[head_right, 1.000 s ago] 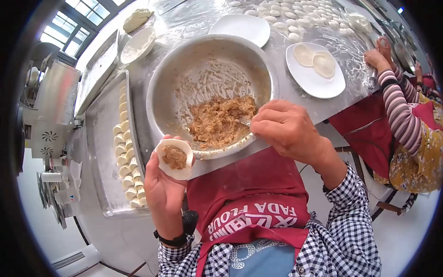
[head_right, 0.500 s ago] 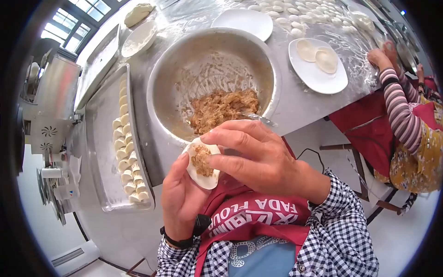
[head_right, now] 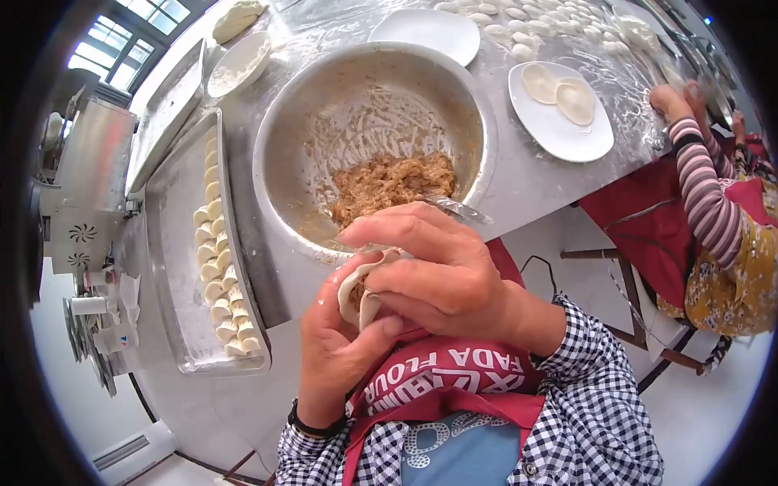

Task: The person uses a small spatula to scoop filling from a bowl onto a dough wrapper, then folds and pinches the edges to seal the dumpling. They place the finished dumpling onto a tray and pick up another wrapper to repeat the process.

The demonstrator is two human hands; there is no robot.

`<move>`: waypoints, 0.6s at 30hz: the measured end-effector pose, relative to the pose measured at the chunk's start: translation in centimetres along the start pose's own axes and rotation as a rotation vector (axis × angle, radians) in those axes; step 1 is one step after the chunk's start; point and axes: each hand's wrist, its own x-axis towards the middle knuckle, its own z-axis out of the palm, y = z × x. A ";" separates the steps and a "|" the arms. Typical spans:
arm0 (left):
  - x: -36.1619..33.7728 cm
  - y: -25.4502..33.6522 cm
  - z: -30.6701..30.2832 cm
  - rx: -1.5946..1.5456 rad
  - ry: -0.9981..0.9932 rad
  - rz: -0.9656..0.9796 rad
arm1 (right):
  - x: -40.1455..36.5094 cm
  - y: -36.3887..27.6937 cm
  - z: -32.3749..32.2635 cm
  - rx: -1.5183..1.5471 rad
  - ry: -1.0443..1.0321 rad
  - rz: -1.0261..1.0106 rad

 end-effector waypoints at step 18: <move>0.4 -1.5 -0.4 -0.419 0.137 0.043 | -1.5 -0.1 1.2 0.159 0.184 0.229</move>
